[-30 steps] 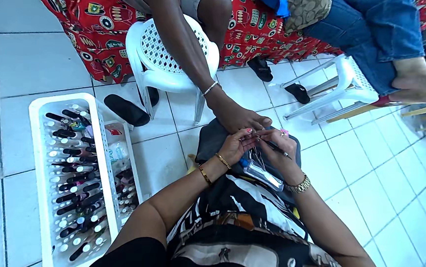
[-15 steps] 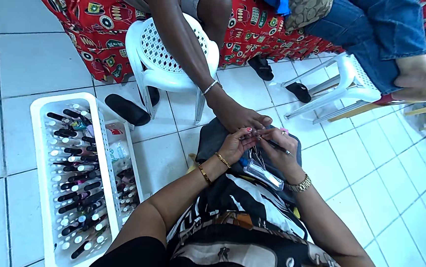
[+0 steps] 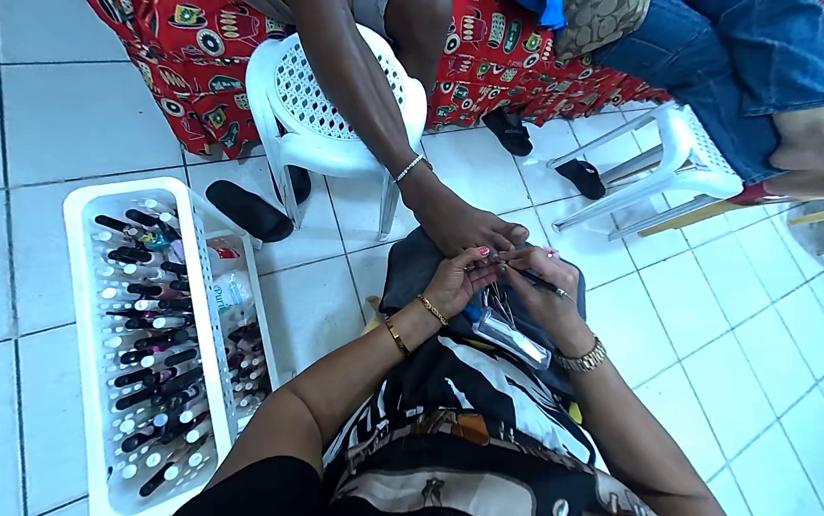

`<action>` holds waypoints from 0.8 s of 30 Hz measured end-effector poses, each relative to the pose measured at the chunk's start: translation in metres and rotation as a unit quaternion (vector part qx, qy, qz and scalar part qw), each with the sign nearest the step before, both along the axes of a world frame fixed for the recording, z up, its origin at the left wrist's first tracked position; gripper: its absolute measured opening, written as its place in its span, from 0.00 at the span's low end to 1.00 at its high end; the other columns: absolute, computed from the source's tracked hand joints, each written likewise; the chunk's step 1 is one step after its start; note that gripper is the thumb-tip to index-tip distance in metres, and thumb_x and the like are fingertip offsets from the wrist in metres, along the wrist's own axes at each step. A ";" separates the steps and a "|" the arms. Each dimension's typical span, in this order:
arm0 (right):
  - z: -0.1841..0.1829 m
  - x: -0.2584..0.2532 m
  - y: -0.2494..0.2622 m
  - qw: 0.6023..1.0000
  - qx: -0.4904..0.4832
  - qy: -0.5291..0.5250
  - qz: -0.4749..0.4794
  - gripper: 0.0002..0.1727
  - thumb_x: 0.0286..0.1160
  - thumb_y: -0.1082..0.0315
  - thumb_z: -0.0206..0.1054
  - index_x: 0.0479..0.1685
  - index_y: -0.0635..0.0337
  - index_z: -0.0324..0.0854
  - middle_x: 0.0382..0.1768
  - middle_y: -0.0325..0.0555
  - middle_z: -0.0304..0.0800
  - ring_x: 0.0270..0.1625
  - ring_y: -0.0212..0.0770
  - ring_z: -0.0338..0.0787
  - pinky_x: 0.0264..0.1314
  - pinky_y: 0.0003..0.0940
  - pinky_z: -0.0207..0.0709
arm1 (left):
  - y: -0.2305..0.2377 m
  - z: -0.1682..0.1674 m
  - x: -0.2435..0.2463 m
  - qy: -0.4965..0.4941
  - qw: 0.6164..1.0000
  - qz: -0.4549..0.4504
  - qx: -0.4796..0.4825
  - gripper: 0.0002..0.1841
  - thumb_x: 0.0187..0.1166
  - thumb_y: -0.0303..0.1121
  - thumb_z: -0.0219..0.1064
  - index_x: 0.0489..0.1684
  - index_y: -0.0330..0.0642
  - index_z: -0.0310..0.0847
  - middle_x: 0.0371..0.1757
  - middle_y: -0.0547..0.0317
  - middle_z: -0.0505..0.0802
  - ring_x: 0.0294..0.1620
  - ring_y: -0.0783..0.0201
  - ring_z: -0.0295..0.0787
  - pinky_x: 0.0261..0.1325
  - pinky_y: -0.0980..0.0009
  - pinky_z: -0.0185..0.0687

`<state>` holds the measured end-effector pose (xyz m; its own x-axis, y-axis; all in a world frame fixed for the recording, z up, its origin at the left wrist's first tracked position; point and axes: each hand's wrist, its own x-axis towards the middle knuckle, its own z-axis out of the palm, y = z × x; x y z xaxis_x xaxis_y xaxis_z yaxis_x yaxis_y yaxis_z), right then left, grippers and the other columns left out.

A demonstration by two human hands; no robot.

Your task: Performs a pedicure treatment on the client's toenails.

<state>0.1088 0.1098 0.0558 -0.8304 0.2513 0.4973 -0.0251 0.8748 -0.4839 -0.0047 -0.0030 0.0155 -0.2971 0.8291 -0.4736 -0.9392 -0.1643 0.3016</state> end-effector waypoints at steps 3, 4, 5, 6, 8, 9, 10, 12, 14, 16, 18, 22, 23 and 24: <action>-0.002 -0.004 0.001 1.000 0.024 0.004 0.001 0.05 0.66 0.74 0.70 0.28 0.69 0.86 0.38 0.56 0.94 0.41 0.42 0.94 0.46 0.32 0.84 | 0.001 -0.001 0.001 -0.001 1.000 0.001 -0.003 0.06 0.85 0.30 0.61 0.36 0.45 0.80 0.34 0.61 0.89 0.36 0.65 0.91 0.50 0.69 0.89; -0.001 -0.004 0.001 1.000 0.026 -0.005 0.006 0.05 0.66 0.74 0.69 0.28 0.68 0.85 0.38 0.56 0.94 0.41 0.43 0.93 0.45 0.34 0.84 | 0.001 -0.001 0.001 -0.003 1.000 0.002 -0.004 0.06 0.84 0.30 0.61 0.35 0.46 0.80 0.33 0.62 0.89 0.36 0.66 0.90 0.50 0.69 0.89; 0.003 -0.003 0.002 1.000 0.018 -0.020 0.014 0.05 0.66 0.74 0.69 0.28 0.68 0.85 0.37 0.56 0.93 0.40 0.43 0.92 0.44 0.34 0.83 | 0.001 -0.001 0.002 -0.005 1.000 0.004 -0.005 0.07 0.84 0.29 0.62 0.34 0.46 0.80 0.33 0.61 0.89 0.35 0.66 0.90 0.49 0.69 0.89; 0.007 -0.003 0.004 0.999 0.002 -0.034 0.023 0.05 0.65 0.75 0.68 0.28 0.68 0.86 0.37 0.55 0.93 0.40 0.41 0.92 0.45 0.34 0.84 | 0.000 0.000 0.001 -0.005 1.000 0.004 -0.003 0.06 0.84 0.29 0.62 0.34 0.45 0.80 0.34 0.61 0.89 0.36 0.65 0.90 0.50 0.69 0.89; 0.015 -0.002 0.007 0.997 -0.045 -0.045 0.032 0.04 0.62 0.75 0.68 0.27 0.68 0.85 0.37 0.51 0.94 0.43 0.35 0.93 0.50 0.28 0.84 | -0.001 0.000 0.000 -0.006 1.000 0.001 -0.002 0.06 0.84 0.29 0.62 0.36 0.43 0.81 0.36 0.59 0.91 0.37 0.65 0.91 0.50 0.70 0.90; 0.015 -0.002 0.007 0.997 -0.061 -0.043 0.029 0.03 0.62 0.75 0.68 0.28 0.68 0.85 0.38 0.50 0.94 0.44 0.31 0.92 0.52 0.24 0.83 | -0.001 0.001 0.000 -0.007 1.000 0.000 -0.003 0.06 0.85 0.30 0.62 0.36 0.43 0.81 0.36 0.59 0.91 0.37 0.65 0.92 0.50 0.70 0.90; 0.014 -0.002 0.007 0.997 -0.065 -0.038 0.024 0.03 0.63 0.76 0.68 0.28 0.68 0.85 0.38 0.50 0.94 0.44 0.30 0.92 0.52 0.22 0.83 | 0.000 0.000 0.001 -0.010 1.000 0.002 -0.004 0.06 0.84 0.29 0.62 0.37 0.43 0.81 0.36 0.58 0.91 0.37 0.64 0.92 0.50 0.69 0.90; 0.008 -0.003 0.007 0.999 -0.045 -0.024 0.016 0.04 0.64 0.76 0.70 0.30 0.70 0.85 0.37 0.52 0.93 0.43 0.33 0.92 0.51 0.25 0.84 | 0.001 0.000 0.001 -0.009 1.000 0.008 -0.003 0.06 0.85 0.29 0.61 0.35 0.44 0.80 0.34 0.60 0.89 0.37 0.64 0.91 0.50 0.68 0.90; 0.002 -0.004 0.007 1.000 -0.015 -0.010 0.019 0.04 0.65 0.76 0.70 0.30 0.70 0.85 0.37 0.55 0.93 0.42 0.38 0.92 0.50 0.28 0.84 | 0.001 0.001 0.001 -0.007 1.000 0.009 -0.011 0.08 0.85 0.29 0.61 0.33 0.45 0.79 0.32 0.61 0.89 0.35 0.65 0.91 0.49 0.69 0.90; 0.006 -0.003 0.007 0.999 -0.015 -0.025 0.029 0.04 0.64 0.76 0.68 0.29 0.69 0.86 0.36 0.54 0.92 0.41 0.38 0.91 0.48 0.28 0.83 | 0.001 0.000 0.001 -0.006 1.000 0.007 -0.008 0.08 0.85 0.29 0.60 0.34 0.45 0.79 0.33 0.60 0.89 0.35 0.65 0.91 0.49 0.69 0.90; 0.015 -0.003 0.008 0.997 -0.052 -0.044 0.042 0.03 0.62 0.76 0.67 0.26 0.67 0.84 0.36 0.50 0.93 0.42 0.33 0.91 0.49 0.25 0.82 | 0.001 -0.001 0.001 -0.008 1.000 0.002 -0.002 0.07 0.85 0.29 0.60 0.35 0.44 0.80 0.35 0.59 0.90 0.37 0.65 0.91 0.50 0.69 0.90; 0.010 -0.006 0.008 0.996 -0.084 -0.022 0.021 0.03 0.64 0.76 0.70 0.29 0.69 0.85 0.38 0.49 0.93 0.44 0.29 0.92 0.52 0.21 0.84 | 0.001 0.001 0.001 -0.011 1.000 0.006 -0.011 0.07 0.85 0.29 0.60 0.35 0.44 0.79 0.34 0.60 0.89 0.35 0.65 0.91 0.49 0.70 0.90; 0.006 -0.006 0.007 0.997 -0.069 -0.017 0.016 0.04 0.65 0.75 0.71 0.29 0.69 0.85 0.37 0.51 0.93 0.44 0.32 0.92 0.52 0.24 0.84 | 0.001 0.001 0.001 -0.007 1.000 0.008 -0.014 0.07 0.85 0.29 0.60 0.35 0.45 0.79 0.33 0.61 0.88 0.34 0.66 0.90 0.48 0.70 0.90; 0.004 -0.006 0.007 0.998 -0.056 -0.012 0.015 0.04 0.65 0.75 0.71 0.29 0.69 0.85 0.37 0.52 0.93 0.43 0.34 0.92 0.52 0.26 0.84 | 0.001 0.001 0.001 -0.004 1.000 0.008 -0.015 0.07 0.85 0.29 0.60 0.35 0.46 0.79 0.33 0.61 0.88 0.34 0.66 0.90 0.47 0.70 0.90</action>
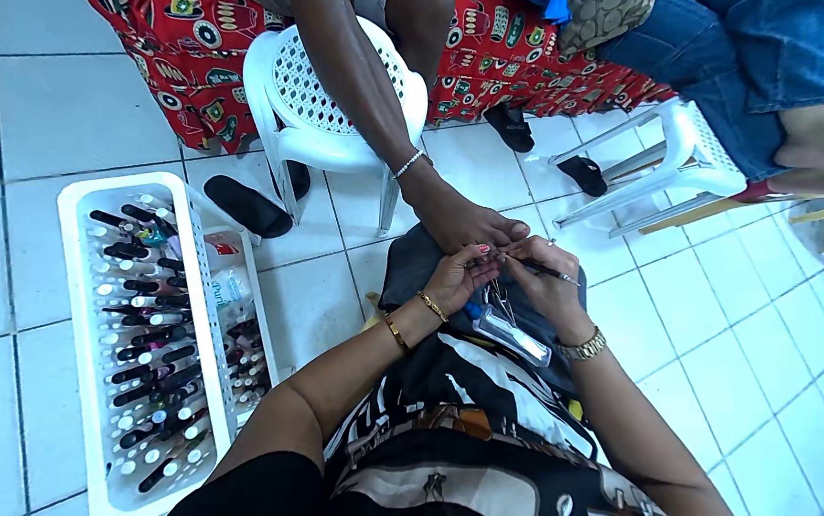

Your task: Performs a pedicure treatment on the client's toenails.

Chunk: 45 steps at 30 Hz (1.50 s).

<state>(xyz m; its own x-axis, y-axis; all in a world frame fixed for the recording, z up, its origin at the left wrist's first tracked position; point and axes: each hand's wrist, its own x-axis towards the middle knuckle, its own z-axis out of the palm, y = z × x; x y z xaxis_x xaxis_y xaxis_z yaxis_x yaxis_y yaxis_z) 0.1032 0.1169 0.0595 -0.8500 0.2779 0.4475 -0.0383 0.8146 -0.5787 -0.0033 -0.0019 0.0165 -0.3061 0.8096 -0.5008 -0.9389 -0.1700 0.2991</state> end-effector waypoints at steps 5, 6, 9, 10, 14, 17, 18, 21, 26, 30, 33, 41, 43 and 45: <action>0.011 0.003 0.002 0.997 -0.078 -0.025 0.016 0.01 0.62 0.77 0.69 0.29 0.66 0.85 0.38 0.43 0.94 0.44 0.25 0.92 0.52 0.21 0.85 | -0.001 -0.001 -0.002 -0.004 1.000 -0.005 0.016 0.07 0.85 0.29 0.60 0.35 0.44 0.81 0.35 0.59 0.91 0.36 0.65 0.92 0.49 0.70 0.90; 0.010 0.003 0.001 0.995 -0.096 -0.019 0.009 0.00 0.62 0.77 0.69 0.29 0.66 0.84 0.38 0.42 0.93 0.45 0.24 0.92 0.52 0.19 0.85 | -0.001 0.000 -0.002 -0.007 1.000 -0.004 0.014 0.07 0.85 0.29 0.60 0.35 0.44 0.81 0.34 0.59 0.90 0.36 0.65 0.92 0.49 0.70 0.90; -0.001 0.001 0.000 0.997 -0.074 0.009 -0.013 0.02 0.65 0.77 0.71 0.32 0.68 0.85 0.38 0.45 0.93 0.44 0.26 0.92 0.52 0.20 0.85 | 0.000 0.000 -0.001 -0.011 1.000 0.000 0.002 0.08 0.85 0.29 0.60 0.33 0.45 0.79 0.32 0.60 0.89 0.33 0.65 0.91 0.47 0.71 0.90; -0.003 0.001 -0.001 0.998 -0.061 0.011 -0.014 0.03 0.65 0.77 0.71 0.31 0.69 0.85 0.38 0.47 0.93 0.44 0.27 0.92 0.52 0.20 0.84 | 0.000 -0.001 -0.001 -0.010 1.000 -0.001 0.001 0.08 0.85 0.29 0.60 0.33 0.45 0.79 0.32 0.61 0.89 0.33 0.65 0.91 0.47 0.70 0.90; 0.009 0.004 -0.002 0.992 -0.124 -0.019 -0.002 0.01 0.62 0.78 0.69 0.29 0.65 0.84 0.38 0.39 0.94 0.43 0.23 0.92 0.51 0.19 0.85 | -0.001 -0.001 -0.001 -0.006 1.000 -0.006 0.010 0.08 0.84 0.29 0.60 0.34 0.44 0.81 0.34 0.60 0.90 0.35 0.65 0.91 0.49 0.70 0.90; 0.003 0.004 -0.003 0.988 -0.154 0.005 -0.014 0.03 0.64 0.79 0.71 0.33 0.63 0.84 0.40 0.38 0.94 0.44 0.24 0.92 0.51 0.20 0.87 | -0.001 0.000 -0.001 -0.010 1.000 -0.004 0.010 0.08 0.85 0.29 0.60 0.33 0.44 0.81 0.32 0.60 0.90 0.34 0.66 0.91 0.49 0.70 0.90; -0.002 0.002 -0.004 0.991 -0.134 0.018 -0.020 0.02 0.65 0.79 0.71 0.33 0.65 0.84 0.40 0.41 0.94 0.44 0.25 0.92 0.51 0.20 0.87 | 0.000 0.000 -0.001 -0.011 1.000 -0.002 0.007 0.08 0.85 0.29 0.60 0.33 0.44 0.81 0.32 0.61 0.89 0.34 0.66 0.91 0.48 0.71 0.90; -0.005 0.002 -0.005 0.996 -0.088 0.019 -0.022 0.01 0.65 0.77 0.70 0.31 0.68 0.84 0.38 0.45 0.94 0.44 0.26 0.92 0.52 0.21 0.85 | 0.000 -0.002 -0.001 -0.008 1.000 -0.006 0.003 0.06 0.84 0.29 0.61 0.35 0.44 0.80 0.33 0.60 0.89 0.35 0.65 0.91 0.49 0.69 0.90; 0.003 0.004 -0.006 0.985 -0.168 0.007 -0.025 0.03 0.65 0.79 0.70 0.33 0.62 0.84 0.40 0.37 0.94 0.44 0.24 0.92 0.51 0.21 0.87 | -0.001 0.000 -0.001 -0.010 1.000 -0.006 0.007 0.08 0.85 0.29 0.60 0.34 0.43 0.81 0.34 0.59 0.90 0.36 0.65 0.92 0.49 0.70 0.90; -0.009 0.002 -0.007 0.995 -0.094 0.033 -0.031 0.02 0.66 0.77 0.70 0.33 0.68 0.84 0.39 0.45 0.93 0.44 0.26 0.92 0.52 0.21 0.85 | -0.001 0.001 0.000 0.002 1.000 -0.006 -0.002 0.07 0.85 0.29 0.60 0.34 0.45 0.79 0.33 0.61 0.89 0.34 0.66 0.91 0.47 0.70 0.90; 0.004 0.005 -0.006 0.989 -0.150 0.005 -0.013 0.03 0.64 0.79 0.69 0.31 0.63 0.83 0.39 0.38 0.94 0.43 0.24 0.92 0.51 0.21 0.86 | -0.001 -0.001 -0.001 0.004 1.000 -0.011 0.012 0.08 0.85 0.29 0.60 0.34 0.44 0.81 0.34 0.60 0.90 0.35 0.66 0.91 0.49 0.70 0.90; -0.008 0.004 -0.009 0.994 -0.100 0.039 -0.025 0.01 0.66 0.77 0.70 0.31 0.67 0.83 0.39 0.43 0.94 0.46 0.26 0.92 0.53 0.21 0.85 | -0.002 0.001 0.000 0.001 1.000 -0.012 0.001 0.07 0.85 0.30 0.60 0.34 0.45 0.80 0.33 0.61 0.89 0.35 0.66 0.91 0.49 0.70 0.89; 0.001 0.006 -0.007 0.987 -0.158 0.022 -0.012 0.04 0.64 0.79 0.69 0.31 0.61 0.82 0.40 0.37 0.95 0.46 0.25 0.93 0.53 0.23 0.87 | -0.003 0.002 -0.001 -0.001 1.000 -0.012 0.007 0.08 0.84 0.29 0.60 0.33 0.45 0.81 0.33 0.61 0.90 0.35 0.66 0.91 0.48 0.71 0.90; 0.004 0.006 -0.008 0.977 -0.210 0.029 -0.017 0.08 0.64 0.80 0.68 0.31 0.55 0.83 0.40 0.33 0.95 0.46 0.26 0.94 0.52 0.24 0.89 | -0.003 0.002 -0.002 -0.007 1.000 -0.012 0.011 0.08 0.84 0.29 0.60 0.33 0.44 0.81 0.33 0.60 0.90 0.35 0.66 0.91 0.48 0.71 0.90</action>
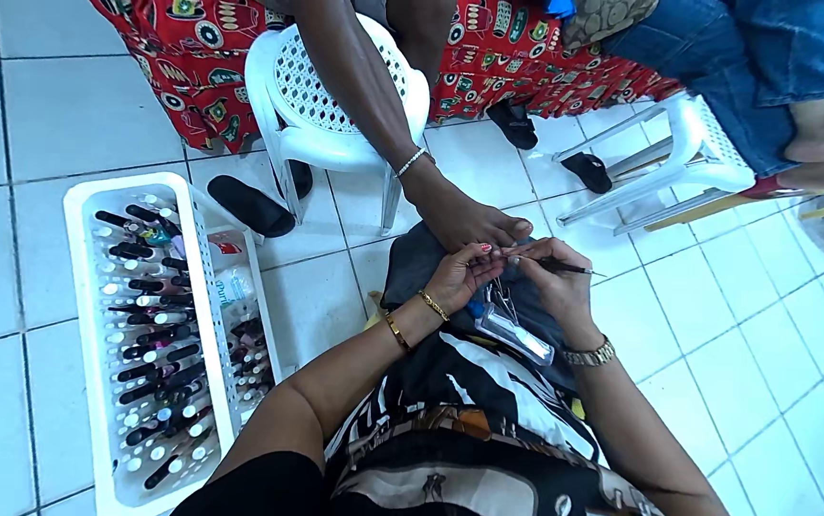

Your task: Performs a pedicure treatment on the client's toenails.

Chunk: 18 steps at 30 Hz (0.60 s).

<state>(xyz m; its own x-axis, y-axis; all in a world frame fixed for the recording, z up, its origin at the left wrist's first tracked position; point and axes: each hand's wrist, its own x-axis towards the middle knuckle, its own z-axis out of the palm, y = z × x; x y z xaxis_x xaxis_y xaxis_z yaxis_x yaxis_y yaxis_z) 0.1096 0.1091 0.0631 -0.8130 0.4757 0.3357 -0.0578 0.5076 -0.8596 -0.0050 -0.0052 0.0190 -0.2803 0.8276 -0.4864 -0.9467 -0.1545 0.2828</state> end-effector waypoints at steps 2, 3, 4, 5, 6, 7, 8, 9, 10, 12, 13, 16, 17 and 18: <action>-0.002 -0.001 -0.003 1.000 -0.019 0.007 -0.023 0.08 0.64 0.80 0.69 0.31 0.54 0.82 0.40 0.32 0.95 0.44 0.26 0.93 0.49 0.23 0.88 | 0.000 0.001 0.000 -0.004 1.000 0.003 -0.001 0.09 0.85 0.29 0.59 0.32 0.44 0.81 0.32 0.60 0.90 0.34 0.66 0.92 0.48 0.71 0.90; -0.005 -0.002 -0.004 0.999 -0.019 0.009 -0.032 0.08 0.64 0.80 0.70 0.31 0.54 0.83 0.40 0.32 0.95 0.44 0.25 0.93 0.48 0.22 0.88 | 0.000 0.001 0.000 -0.004 1.000 0.003 -0.003 0.09 0.85 0.29 0.59 0.32 0.44 0.81 0.32 0.60 0.90 0.34 0.66 0.92 0.48 0.71 0.90; -0.007 -0.002 -0.004 0.999 -0.015 0.013 -0.035 0.08 0.64 0.80 0.70 0.32 0.55 0.83 0.41 0.32 0.95 0.44 0.25 0.93 0.48 0.22 0.88 | 0.000 0.001 0.000 -0.004 1.000 0.003 -0.005 0.09 0.85 0.29 0.59 0.32 0.44 0.81 0.32 0.61 0.90 0.34 0.66 0.91 0.48 0.71 0.90; -0.011 -0.003 -0.004 0.999 -0.005 0.019 -0.036 0.07 0.64 0.80 0.71 0.32 0.56 0.83 0.41 0.33 0.95 0.44 0.25 0.93 0.49 0.22 0.88 | 0.001 0.000 0.000 -0.001 1.000 0.003 -0.007 0.10 0.85 0.29 0.59 0.32 0.45 0.80 0.32 0.61 0.90 0.34 0.66 0.91 0.48 0.71 0.90; -0.015 -0.004 -0.004 0.999 0.008 0.025 -0.036 0.07 0.64 0.80 0.71 0.33 0.58 0.84 0.41 0.34 0.95 0.45 0.25 0.93 0.50 0.22 0.88 | 0.001 -0.001 0.000 0.002 1.000 0.003 -0.009 0.09 0.85 0.29 0.59 0.32 0.45 0.80 0.31 0.61 0.90 0.34 0.66 0.91 0.48 0.71 0.90; -0.019 -0.004 -0.003 0.999 0.023 0.031 -0.037 0.06 0.64 0.80 0.71 0.33 0.59 0.84 0.41 0.35 0.95 0.45 0.25 0.93 0.51 0.22 0.88 | 0.001 -0.002 0.000 0.004 1.000 0.002 -0.011 0.08 0.85 0.29 0.60 0.32 0.45 0.80 0.32 0.61 0.89 0.34 0.66 0.91 0.48 0.71 0.90; -0.020 -0.003 -0.003 0.998 0.032 0.034 -0.038 0.05 0.65 0.80 0.71 0.33 0.61 0.84 0.41 0.36 0.95 0.45 0.24 0.93 0.51 0.21 0.88 | 0.002 -0.002 0.001 0.007 1.000 0.001 -0.012 0.08 0.85 0.29 0.60 0.32 0.45 0.80 0.32 0.61 0.89 0.34 0.66 0.91 0.48 0.71 0.90; -0.019 -0.002 -0.003 0.998 0.033 0.034 -0.038 0.05 0.65 0.80 0.71 0.34 0.60 0.83 0.42 0.36 0.95 0.46 0.25 0.93 0.52 0.22 0.88 | 0.002 -0.002 0.001 0.008 1.000 0.001 -0.009 0.08 0.84 0.29 0.60 0.32 0.45 0.80 0.32 0.61 0.89 0.34 0.66 0.91 0.48 0.71 0.90; -0.017 -0.001 -0.004 0.998 0.027 0.031 -0.037 0.06 0.65 0.80 0.71 0.34 0.59 0.84 0.42 0.35 0.95 0.46 0.26 0.94 0.53 0.23 0.88 | 0.002 -0.003 0.002 0.008 1.000 0.002 -0.004 0.08 0.84 0.29 0.60 0.33 0.45 0.81 0.32 0.61 0.90 0.34 0.66 0.91 0.48 0.71 0.90; -0.016 -0.001 -0.004 0.999 0.022 0.033 -0.030 0.06 0.65 0.79 0.71 0.34 0.58 0.84 0.42 0.35 0.96 0.48 0.27 0.94 0.55 0.25 0.89 | 0.001 -0.003 0.001 0.008 1.000 0.004 0.000 0.08 0.84 0.29 0.60 0.33 0.44 0.81 0.32 0.61 0.89 0.34 0.66 0.91 0.48 0.71 0.90; -0.018 -0.002 -0.004 0.998 0.029 0.039 -0.028 0.06 0.65 0.79 0.71 0.33 0.59 0.83 0.42 0.36 0.95 0.48 0.27 0.94 0.54 0.24 0.89 | 0.001 -0.002 0.001 0.011 1.000 0.004 -0.005 0.08 0.85 0.30 0.60 0.33 0.44 0.81 0.32 0.61 0.89 0.34 0.66 0.91 0.48 0.71 0.90; -0.024 -0.003 -0.003 0.997 0.050 0.047 -0.030 0.04 0.66 0.79 0.72 0.34 0.62 0.83 0.42 0.39 0.94 0.48 0.28 0.93 0.55 0.25 0.88 | 0.001 -0.002 0.002 0.021 1.000 0.002 -0.013 0.08 0.85 0.30 0.60 0.33 0.46 0.80 0.32 0.62 0.89 0.34 0.67 0.91 0.48 0.71 0.90; -0.021 -0.002 -0.003 0.998 0.045 0.042 -0.029 0.04 0.66 0.79 0.71 0.33 0.61 0.83 0.42 0.39 0.94 0.48 0.28 0.94 0.55 0.26 0.88 | 0.001 -0.002 0.002 0.021 1.000 0.002 -0.010 0.08 0.85 0.30 0.60 0.33 0.45 0.80 0.32 0.62 0.89 0.34 0.66 0.91 0.49 0.71 0.90; -0.018 -0.001 -0.003 0.998 0.038 0.038 -0.026 0.05 0.66 0.79 0.71 0.33 0.60 0.83 0.42 0.37 0.95 0.49 0.29 0.94 0.56 0.27 0.89 | 0.001 -0.002 0.001 0.020 1.000 0.000 -0.006 0.08 0.85 0.30 0.60 0.33 0.45 0.80 0.33 0.61 0.89 0.35 0.66 0.91 0.49 0.70 0.90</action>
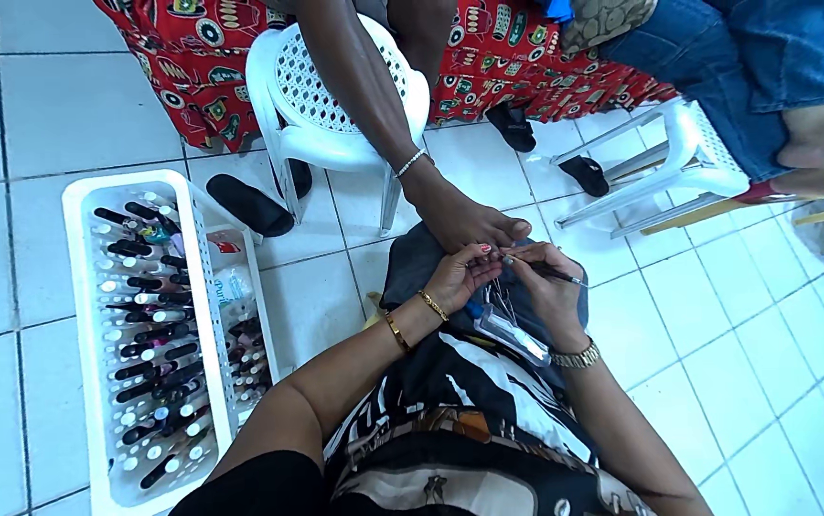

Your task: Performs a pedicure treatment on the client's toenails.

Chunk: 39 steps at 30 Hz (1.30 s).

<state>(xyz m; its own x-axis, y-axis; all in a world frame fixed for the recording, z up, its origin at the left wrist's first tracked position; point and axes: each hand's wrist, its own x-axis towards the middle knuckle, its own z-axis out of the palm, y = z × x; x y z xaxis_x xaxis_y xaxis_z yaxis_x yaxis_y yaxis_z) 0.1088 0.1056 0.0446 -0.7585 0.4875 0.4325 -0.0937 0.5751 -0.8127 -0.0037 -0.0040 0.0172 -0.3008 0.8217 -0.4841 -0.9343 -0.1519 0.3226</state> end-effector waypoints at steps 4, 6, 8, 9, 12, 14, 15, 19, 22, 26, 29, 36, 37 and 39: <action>-0.003 -0.002 0.000 1.000 0.016 0.005 -0.001 0.04 0.66 0.79 0.71 0.33 0.62 0.83 0.41 0.38 0.94 0.48 0.27 0.93 0.55 0.25 0.88 | 0.000 0.001 0.000 -0.009 1.000 0.003 -0.008 0.08 0.85 0.30 0.60 0.33 0.45 0.81 0.32 0.61 0.90 0.34 0.66 0.91 0.48 0.71 0.90; -0.001 -0.001 0.001 1.000 0.019 -0.003 0.006 0.03 0.67 0.79 0.71 0.33 0.62 0.83 0.42 0.39 0.94 0.48 0.28 0.94 0.56 0.25 0.88 | 0.001 0.001 0.000 -0.007 1.000 0.002 -0.005 0.09 0.85 0.30 0.60 0.33 0.45 0.80 0.32 0.61 0.90 0.34 0.66 0.91 0.48 0.71 0.90; 0.004 -0.001 0.000 1.000 0.013 -0.017 0.004 0.04 0.65 0.78 0.71 0.32 0.61 0.82 0.42 0.38 0.94 0.48 0.27 0.94 0.56 0.25 0.89 | 0.000 0.001 -0.002 -0.007 1.000 0.000 -0.001 0.08 0.86 0.30 0.60 0.33 0.44 0.80 0.33 0.61 0.89 0.35 0.66 0.91 0.49 0.70 0.90; 0.003 -0.002 0.000 1.000 0.013 -0.017 0.001 0.04 0.65 0.78 0.71 0.31 0.61 0.82 0.41 0.37 0.94 0.48 0.27 0.94 0.55 0.25 0.88 | 0.000 0.001 -0.002 -0.009 1.000 0.000 -0.002 0.09 0.86 0.30 0.60 0.33 0.44 0.80 0.32 0.61 0.89 0.35 0.66 0.91 0.49 0.70 0.90; 0.000 -0.003 0.004 0.999 0.032 -0.014 0.010 0.03 0.66 0.79 0.71 0.32 0.63 0.82 0.40 0.40 0.93 0.46 0.26 0.92 0.52 0.22 0.87 | 0.002 0.000 0.000 -0.011 1.000 0.002 -0.006 0.09 0.85 0.30 0.60 0.33 0.45 0.80 0.32 0.61 0.89 0.35 0.66 0.91 0.48 0.71 0.90; 0.010 -0.001 0.008 0.998 0.002 -0.049 0.031 0.05 0.64 0.79 0.69 0.31 0.59 0.82 0.40 0.35 0.93 0.45 0.24 0.92 0.51 0.22 0.87 | 0.001 -0.002 -0.001 -0.009 1.000 0.001 0.002 0.09 0.85 0.30 0.60 0.32 0.44 0.81 0.32 0.60 0.90 0.35 0.66 0.91 0.49 0.70 0.90; 0.016 -0.001 0.009 0.997 -0.025 -0.061 0.040 0.07 0.63 0.80 0.68 0.30 0.57 0.82 0.39 0.33 0.94 0.44 0.24 0.92 0.50 0.23 0.87 | 0.000 -0.001 -0.002 -0.007 1.000 0.001 0.009 0.10 0.86 0.30 0.60 0.32 0.43 0.82 0.33 0.60 0.91 0.36 0.65 0.92 0.49 0.70 0.90; 0.018 -0.005 0.007 0.998 0.008 -0.061 0.029 0.04 0.65 0.80 0.71 0.34 0.62 0.84 0.40 0.37 0.93 0.43 0.24 0.91 0.49 0.20 0.87 | 0.001 0.001 -0.001 -0.015 1.000 0.006 0.003 0.09 0.85 0.29 0.60 0.32 0.44 0.80 0.32 0.60 0.89 0.34 0.66 0.91 0.48 0.71 0.90; 0.014 -0.005 0.008 0.987 0.139 -0.072 0.030 0.03 0.66 0.76 0.70 0.30 0.69 0.84 0.38 0.49 0.92 0.45 0.31 0.91 0.53 0.24 0.84 | 0.001 0.000 0.000 -0.014 1.000 0.011 -0.005 0.07 0.85 0.29 0.62 0.34 0.43 0.81 0.33 0.60 0.89 0.35 0.65 0.90 0.48 0.70 0.89; 0.027 -0.003 0.010 0.980 0.157 -0.103 0.057 0.03 0.64 0.75 0.68 0.28 0.67 0.84 0.39 0.49 0.93 0.46 0.32 0.92 0.54 0.25 0.84 | 0.001 -0.001 0.000 -0.003 1.000 0.008 0.001 0.07 0.84 0.30 0.62 0.35 0.43 0.82 0.34 0.61 0.90 0.36 0.66 0.91 0.49 0.71 0.89; 0.019 -0.004 0.007 0.970 0.224 -0.084 0.045 0.04 0.66 0.76 0.70 0.29 0.70 0.85 0.39 0.56 0.92 0.46 0.42 0.92 0.52 0.32 0.84 | 0.001 0.000 0.001 -0.007 1.000 0.008 -0.002 0.05 0.84 0.30 0.62 0.38 0.43 0.82 0.35 0.61 0.90 0.37 0.67 0.90 0.50 0.70 0.89; 0.032 -0.006 0.008 0.957 0.260 -0.097 0.082 0.04 0.64 0.77 0.67 0.27 0.69 0.85 0.38 0.57 0.92 0.44 0.43 0.93 0.48 0.31 0.85 | 0.000 0.001 0.000 -0.007 1.000 0.009 0.005 0.07 0.85 0.30 0.62 0.35 0.43 0.82 0.34 0.62 0.90 0.36 0.66 0.91 0.51 0.70 0.89; 0.029 -0.006 0.008 0.954 0.273 -0.092 0.079 0.04 0.65 0.76 0.67 0.27 0.69 0.85 0.38 0.57 0.92 0.44 0.44 0.93 0.47 0.31 0.85 | 0.000 0.000 0.001 -0.008 1.000 0.008 0.004 0.06 0.84 0.30 0.62 0.36 0.43 0.82 0.34 0.61 0.90 0.35 0.66 0.91 0.50 0.71 0.89; 0.023 -0.006 0.008 0.945 0.305 -0.086 0.082 0.05 0.67 0.76 0.67 0.27 0.68 0.84 0.38 0.58 0.92 0.43 0.46 0.93 0.44 0.32 0.85 | 0.001 -0.002 0.002 -0.009 1.000 0.008 0.006 0.05 0.84 0.30 0.62 0.37 0.43 0.82 0.34 0.61 0.90 0.35 0.66 0.90 0.50 0.71 0.89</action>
<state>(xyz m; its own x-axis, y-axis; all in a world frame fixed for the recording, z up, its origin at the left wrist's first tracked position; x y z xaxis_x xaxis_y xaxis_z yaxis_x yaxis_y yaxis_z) 0.1030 0.1134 0.0681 -0.8873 0.0567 0.4577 -0.1189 0.9307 -0.3459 -0.0022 -0.0029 0.0153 -0.3062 0.8222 -0.4797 -0.9370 -0.1714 0.3043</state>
